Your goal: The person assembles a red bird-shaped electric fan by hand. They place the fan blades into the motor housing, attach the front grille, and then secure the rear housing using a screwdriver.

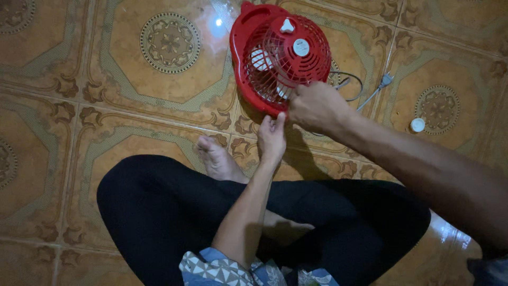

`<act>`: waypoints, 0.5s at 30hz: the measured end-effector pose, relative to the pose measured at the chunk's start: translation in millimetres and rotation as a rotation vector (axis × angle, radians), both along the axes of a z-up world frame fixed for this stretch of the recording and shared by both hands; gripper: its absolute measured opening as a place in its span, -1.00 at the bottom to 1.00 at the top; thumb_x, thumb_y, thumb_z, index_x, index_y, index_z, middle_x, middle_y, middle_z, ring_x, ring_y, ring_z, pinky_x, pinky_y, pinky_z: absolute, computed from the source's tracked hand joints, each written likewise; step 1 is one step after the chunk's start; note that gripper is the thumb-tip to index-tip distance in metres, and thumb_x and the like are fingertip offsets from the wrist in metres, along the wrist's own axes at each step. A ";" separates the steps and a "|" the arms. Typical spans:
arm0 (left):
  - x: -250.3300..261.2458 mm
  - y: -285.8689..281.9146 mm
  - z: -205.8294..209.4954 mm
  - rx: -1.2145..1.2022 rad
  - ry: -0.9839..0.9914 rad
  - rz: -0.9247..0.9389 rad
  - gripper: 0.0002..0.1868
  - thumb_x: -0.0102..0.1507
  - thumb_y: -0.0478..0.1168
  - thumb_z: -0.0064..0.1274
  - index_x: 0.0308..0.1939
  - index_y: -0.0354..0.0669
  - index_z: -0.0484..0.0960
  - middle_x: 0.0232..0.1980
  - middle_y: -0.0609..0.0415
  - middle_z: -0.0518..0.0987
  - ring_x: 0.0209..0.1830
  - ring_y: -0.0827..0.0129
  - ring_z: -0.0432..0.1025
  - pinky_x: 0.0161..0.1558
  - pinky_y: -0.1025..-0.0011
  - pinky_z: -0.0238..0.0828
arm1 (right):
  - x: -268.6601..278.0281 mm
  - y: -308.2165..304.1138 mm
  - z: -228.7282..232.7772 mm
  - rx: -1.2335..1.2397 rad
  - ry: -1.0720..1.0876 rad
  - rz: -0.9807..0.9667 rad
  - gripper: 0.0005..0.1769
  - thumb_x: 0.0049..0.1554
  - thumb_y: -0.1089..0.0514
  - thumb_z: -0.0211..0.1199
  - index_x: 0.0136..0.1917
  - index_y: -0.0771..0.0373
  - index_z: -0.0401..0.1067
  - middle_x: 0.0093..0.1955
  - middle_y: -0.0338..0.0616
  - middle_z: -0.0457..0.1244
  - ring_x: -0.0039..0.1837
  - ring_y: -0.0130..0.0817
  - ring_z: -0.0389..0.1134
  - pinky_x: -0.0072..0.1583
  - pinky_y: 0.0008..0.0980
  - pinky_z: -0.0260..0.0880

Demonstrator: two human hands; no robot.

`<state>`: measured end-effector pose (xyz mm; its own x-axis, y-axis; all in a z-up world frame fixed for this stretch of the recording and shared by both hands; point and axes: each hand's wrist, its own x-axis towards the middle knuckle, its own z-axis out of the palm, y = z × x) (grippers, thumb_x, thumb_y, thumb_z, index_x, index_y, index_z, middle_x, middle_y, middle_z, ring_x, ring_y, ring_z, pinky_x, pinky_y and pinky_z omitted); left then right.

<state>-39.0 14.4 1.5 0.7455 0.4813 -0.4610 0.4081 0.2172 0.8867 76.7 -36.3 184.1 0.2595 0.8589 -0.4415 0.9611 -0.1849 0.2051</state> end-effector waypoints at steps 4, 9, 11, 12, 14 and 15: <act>2.7 0.2 -2.1 0.041 -0.030 0.034 -0.54 0.36 0.10 0.07 -0.26 -0.30 0.54 -0.43 0.04 0.56 -0.42 0.32 0.43 -0.28 0.29 0.37 | -3.5 1.4 0.2 -0.101 0.103 -0.317 -0.81 0.09 0.14 0.19 -0.27 0.17 0.57 -0.28 -0.04 0.39 -0.16 -0.06 0.50 -0.16 -0.10 0.50; 1.3 1.1 3.3 0.010 -0.011 0.016 -0.54 0.36 0.11 0.05 -0.24 -0.29 0.53 -0.44 0.04 0.53 -0.44 0.31 0.40 -0.30 0.27 0.34 | -10.6 -2.4 4.8 -0.072 0.137 -0.399 -0.75 0.20 0.15 0.10 0.06 0.33 0.45 -0.19 0.07 0.39 -0.22 -0.02 0.50 -0.25 -0.11 0.48; 0.5 1.9 4.7 0.040 0.111 -0.037 -0.52 0.36 0.14 0.02 -0.25 -0.27 0.51 -0.46 0.05 0.53 -0.47 0.32 0.39 -0.31 0.27 0.30 | -11.3 -4.9 5.4 0.073 0.131 -0.287 -0.74 0.05 0.16 0.18 -0.02 0.30 0.51 -0.06 0.21 0.35 -0.31 -0.01 0.48 -0.40 -0.12 0.47; -0.4 1.2 4.6 0.049 0.076 -0.021 -0.51 0.37 0.13 0.03 -0.27 -0.29 0.50 -0.47 0.04 0.52 -0.47 0.32 0.38 -0.31 0.27 0.31 | -11.1 -5.9 4.9 0.106 0.093 -0.169 -0.77 0.03 0.16 0.18 -0.07 0.30 0.52 -0.05 0.13 0.35 -0.20 -0.02 0.49 -0.33 -0.12 0.48; 1.3 -0.8 1.8 0.067 0.002 0.013 -0.50 0.38 0.13 0.05 -0.31 -0.31 0.49 -0.47 0.02 0.50 -0.47 0.32 0.35 -0.30 0.28 0.31 | -6.3 -6.7 3.4 0.170 0.014 0.066 -0.80 0.01 0.15 0.19 -0.18 0.28 0.56 -0.02 -0.03 0.37 0.03 -0.03 0.49 -0.19 -0.13 0.50; 2.9 -2.2 -0.3 0.043 -0.032 0.032 -0.50 0.38 0.12 0.05 -0.31 -0.31 0.49 -0.46 0.03 0.50 -0.46 0.33 0.34 -0.31 0.28 0.32 | -4.2 -6.6 2.8 0.115 -0.011 0.060 -0.80 0.01 0.13 0.20 -0.22 0.28 0.57 -0.03 -0.02 0.38 0.02 -0.05 0.49 -0.16 -0.14 0.50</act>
